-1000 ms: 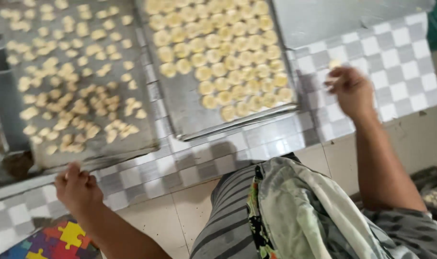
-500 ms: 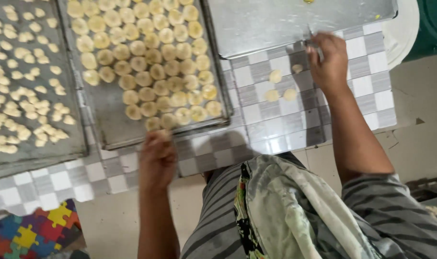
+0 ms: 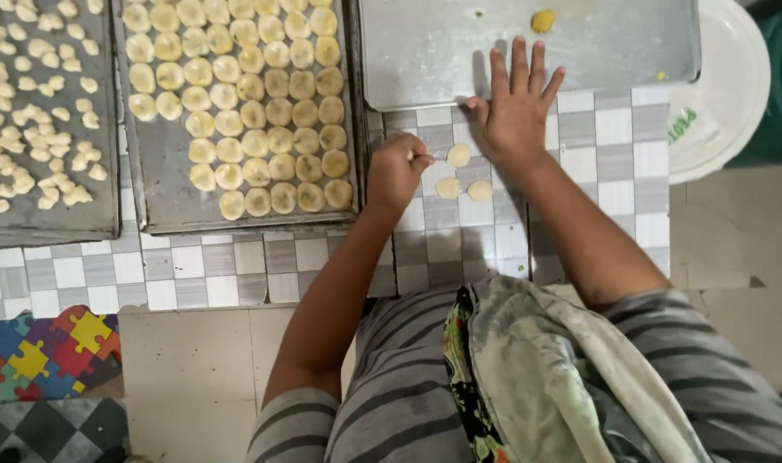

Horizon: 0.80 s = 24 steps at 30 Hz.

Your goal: Shaping small pieces of dough with filling and arranging them neatly on baking trays

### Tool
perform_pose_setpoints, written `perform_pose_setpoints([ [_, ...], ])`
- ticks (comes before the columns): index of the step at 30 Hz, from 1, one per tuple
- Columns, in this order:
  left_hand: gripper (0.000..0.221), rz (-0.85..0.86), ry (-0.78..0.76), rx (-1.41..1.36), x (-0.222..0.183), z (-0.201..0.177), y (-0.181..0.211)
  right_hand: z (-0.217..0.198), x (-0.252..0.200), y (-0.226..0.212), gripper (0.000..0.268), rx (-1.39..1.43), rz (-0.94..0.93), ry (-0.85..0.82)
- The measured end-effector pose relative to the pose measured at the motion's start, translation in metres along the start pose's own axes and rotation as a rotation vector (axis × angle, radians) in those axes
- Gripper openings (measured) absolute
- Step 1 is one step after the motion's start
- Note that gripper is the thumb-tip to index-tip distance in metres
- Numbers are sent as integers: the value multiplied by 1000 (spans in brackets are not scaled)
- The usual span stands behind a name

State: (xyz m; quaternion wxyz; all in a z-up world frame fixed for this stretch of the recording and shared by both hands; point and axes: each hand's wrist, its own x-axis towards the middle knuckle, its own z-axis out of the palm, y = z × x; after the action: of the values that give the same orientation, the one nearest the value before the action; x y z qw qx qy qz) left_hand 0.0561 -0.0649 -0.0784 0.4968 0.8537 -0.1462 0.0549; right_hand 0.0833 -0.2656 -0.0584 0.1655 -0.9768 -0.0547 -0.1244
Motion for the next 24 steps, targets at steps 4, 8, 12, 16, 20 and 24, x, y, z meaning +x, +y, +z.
perform_pose_setpoints([
  [4, 3, -9, 47, 10, 3, -28, 33, -23, 25, -56, 63, 28, 68, -231],
  [8, 8, -527, 35, -326, -5, -78, 69, 0, 33, -100, 68, -62, -185, -218],
  [12, 27, -830, -59, -668, -29, -101, 76, 24, 24, -102, 78, -86, -309, -207],
  [16, 19, -686, -321, -435, -38, -96, 87, -13, 36, -105, 69, -138, -74, -521],
  [20, 19, -242, -325, -49, -50, -65, 58, -7, 2, -38, 47, 63, -66, 193],
  [24, 19, 96, -299, 484, -44, -33, 36, -14, -39, -18, 55, 89, 165, 33],
])
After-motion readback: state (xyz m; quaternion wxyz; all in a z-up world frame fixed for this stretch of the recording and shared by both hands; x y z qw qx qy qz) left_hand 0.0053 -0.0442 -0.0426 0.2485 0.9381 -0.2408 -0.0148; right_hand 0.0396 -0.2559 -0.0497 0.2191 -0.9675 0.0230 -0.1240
